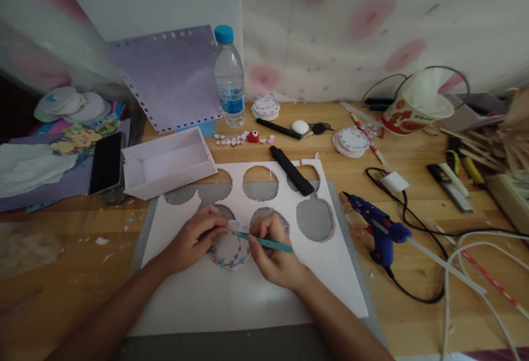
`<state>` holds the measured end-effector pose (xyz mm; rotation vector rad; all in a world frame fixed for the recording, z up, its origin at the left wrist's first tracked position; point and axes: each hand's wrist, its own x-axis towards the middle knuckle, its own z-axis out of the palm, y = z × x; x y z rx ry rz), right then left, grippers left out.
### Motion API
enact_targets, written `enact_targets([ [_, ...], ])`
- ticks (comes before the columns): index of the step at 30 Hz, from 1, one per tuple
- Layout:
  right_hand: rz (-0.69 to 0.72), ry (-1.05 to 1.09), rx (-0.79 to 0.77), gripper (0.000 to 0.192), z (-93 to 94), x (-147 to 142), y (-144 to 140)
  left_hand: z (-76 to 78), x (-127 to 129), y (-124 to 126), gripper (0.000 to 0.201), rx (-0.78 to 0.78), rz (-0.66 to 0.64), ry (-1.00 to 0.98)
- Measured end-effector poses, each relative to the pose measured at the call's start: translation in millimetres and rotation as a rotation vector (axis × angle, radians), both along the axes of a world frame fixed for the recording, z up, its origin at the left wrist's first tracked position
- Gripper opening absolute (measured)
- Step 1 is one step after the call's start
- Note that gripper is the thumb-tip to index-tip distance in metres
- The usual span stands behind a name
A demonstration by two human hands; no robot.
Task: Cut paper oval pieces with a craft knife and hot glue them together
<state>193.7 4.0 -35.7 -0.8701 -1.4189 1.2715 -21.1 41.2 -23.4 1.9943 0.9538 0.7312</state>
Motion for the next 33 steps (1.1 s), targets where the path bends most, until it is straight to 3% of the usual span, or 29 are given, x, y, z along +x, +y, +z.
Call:
enact_targets([
  [33,-0.023,-0.028,-0.025,0.017,2.5,-1.2,-0.1,0.8,0.6,-0.2,0.015,0.012,0.006,0.017],
])
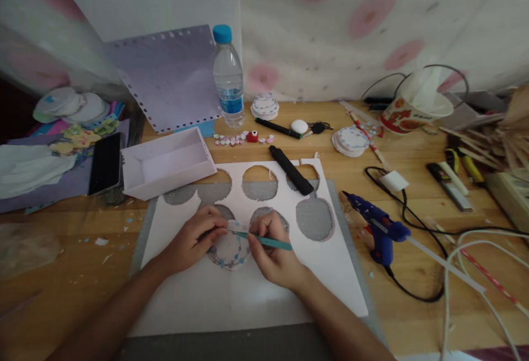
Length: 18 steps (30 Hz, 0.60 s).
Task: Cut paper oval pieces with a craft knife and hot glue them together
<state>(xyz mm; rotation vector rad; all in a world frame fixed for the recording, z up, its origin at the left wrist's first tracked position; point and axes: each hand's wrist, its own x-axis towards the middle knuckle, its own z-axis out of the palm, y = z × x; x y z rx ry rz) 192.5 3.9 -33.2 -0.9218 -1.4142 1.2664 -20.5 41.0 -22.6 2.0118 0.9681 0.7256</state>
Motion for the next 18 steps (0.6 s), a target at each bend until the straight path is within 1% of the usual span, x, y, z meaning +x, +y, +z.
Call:
enact_targets([
  [10,-0.037,0.032,-0.08,0.02,4.4,-3,1,-1.1,0,0,0.016,-0.018,-0.005,0.007],
  [14,-0.039,0.086,-0.083,0.021,7.5,-5,3,-1.9,-1,0,0.015,-0.014,-0.008,0.005],
  [18,-0.114,0.159,-0.077,0.023,10.4,-4,6,-0.6,-1,0,0.016,-0.028,0.003,-0.001],
])
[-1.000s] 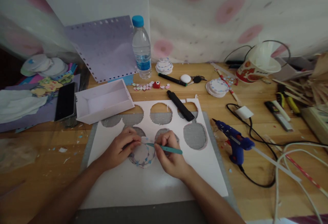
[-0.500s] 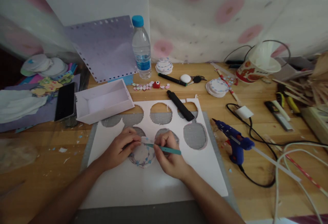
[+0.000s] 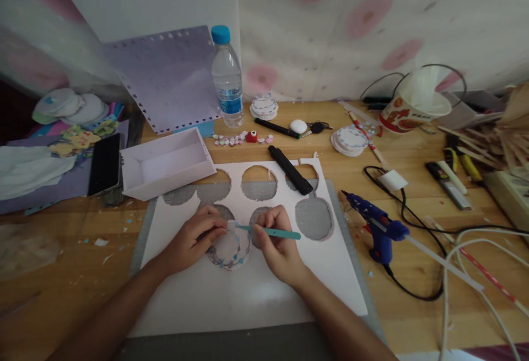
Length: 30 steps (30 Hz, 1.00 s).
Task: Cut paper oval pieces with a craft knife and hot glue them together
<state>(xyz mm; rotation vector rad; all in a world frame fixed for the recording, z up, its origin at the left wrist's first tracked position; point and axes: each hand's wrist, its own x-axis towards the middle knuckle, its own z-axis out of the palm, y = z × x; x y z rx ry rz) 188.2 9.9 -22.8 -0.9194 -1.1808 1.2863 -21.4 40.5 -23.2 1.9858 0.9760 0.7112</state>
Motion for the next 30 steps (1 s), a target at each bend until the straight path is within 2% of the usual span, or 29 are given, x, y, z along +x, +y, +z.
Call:
enact_targets([
  [5,-0.19,-0.136,-0.013,0.013,-3.4,8,2,5.3,2,-1,0.014,0.005,0.021,-0.004],
  [7,-0.201,-0.199,0.0,0.007,-6.3,10,3,9.7,3,-1,0.016,0.025,0.009,0.006],
  [10,-0.144,-0.238,0.02,0.013,-9.8,13,5,19.0,3,-4,0.016,0.077,-0.007,0.015],
  [12,-0.106,-0.282,0.023,0.018,-10.6,16,5,25.2,2,-9,0.024,0.102,0.001,0.012],
  [16,0.005,-0.491,0.063,0.02,-6.7,21,5,31.7,-2,-27,0.042,0.117,0.11,0.041],
  [19,0.095,-0.625,0.123,0.014,-0.5,21,5,31.4,-6,-42,0.049,0.134,0.23,0.11],
  [21,0.155,-0.676,0.136,0.008,3.2,19,4,30.3,-8,-50,0.052,0.139,0.262,0.157],
  [24,0.246,-0.727,0.138,0.007,6.9,16,1,27.4,-8,-57,0.059,0.137,0.252,0.221],
  [26,0.287,-0.741,0.132,0.01,8.2,15,-2,24.0,-3,-57,0.071,0.145,0.245,0.253],
  [30,0.292,-0.741,0.115,0.017,7.9,11,-5,14.9,12,-49,0.096,0.185,0.227,0.263],
])
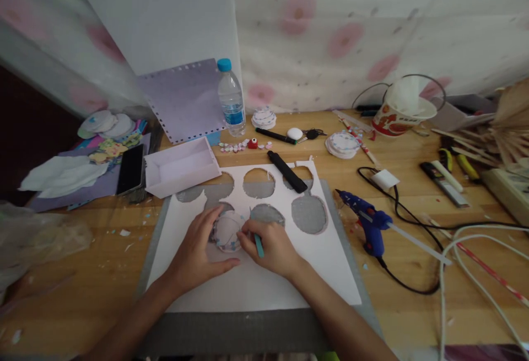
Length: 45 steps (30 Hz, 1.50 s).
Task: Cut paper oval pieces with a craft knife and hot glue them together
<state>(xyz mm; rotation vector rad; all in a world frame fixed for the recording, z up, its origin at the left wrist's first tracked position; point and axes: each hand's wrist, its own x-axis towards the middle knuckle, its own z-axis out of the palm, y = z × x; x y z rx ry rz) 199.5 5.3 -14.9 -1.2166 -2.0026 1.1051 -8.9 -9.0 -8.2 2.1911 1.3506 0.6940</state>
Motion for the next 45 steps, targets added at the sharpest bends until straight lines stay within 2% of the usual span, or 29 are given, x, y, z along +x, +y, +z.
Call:
enact_targets([
  [3,-0.029,0.02,-0.007,0.022,-2.3,-3,-1,-6.5,10,9,0.095,0.046,0.012,-0.022],
  [9,-0.079,0.039,0.03,0.025,-7.5,-7,-1,-13.8,11,19,0.064,0.104,0.037,-0.03],
  [14,-0.098,0.022,0.076,0.023,-10.5,-7,-3,-12.1,10,20,0.064,0.081,0.023,-0.04],
  [16,-0.153,0.012,0.169,0.018,-9.4,-5,-3,-10.7,11,20,0.064,0.062,0.002,-0.049],
  [20,-0.251,-0.003,0.526,0.012,-2.5,-7,-6,-10.2,12,19,0.063,0.061,-0.019,-0.046],
  [22,-0.183,-0.022,0.653,0.013,0.3,-11,-9,-11.1,11,19,0.063,0.066,-0.036,-0.037],
  [24,-0.089,-0.069,0.707,0.013,0.6,-17,-12,-12.2,10,18,0.062,0.072,-0.065,-0.03],
  [26,-0.029,-0.097,0.716,0.012,-1.4,-22,-15,-12.9,9,18,0.062,0.078,-0.079,-0.027],
  [34,0.027,-0.114,0.668,0.021,-10.5,-18,-14,-11.9,9,18,0.064,0.07,-0.082,-0.033],
  [45,0.058,-0.176,0.642,0.02,-7.4,-13,-11,-8.9,8,21,0.062,0.048,-0.058,-0.022],
])
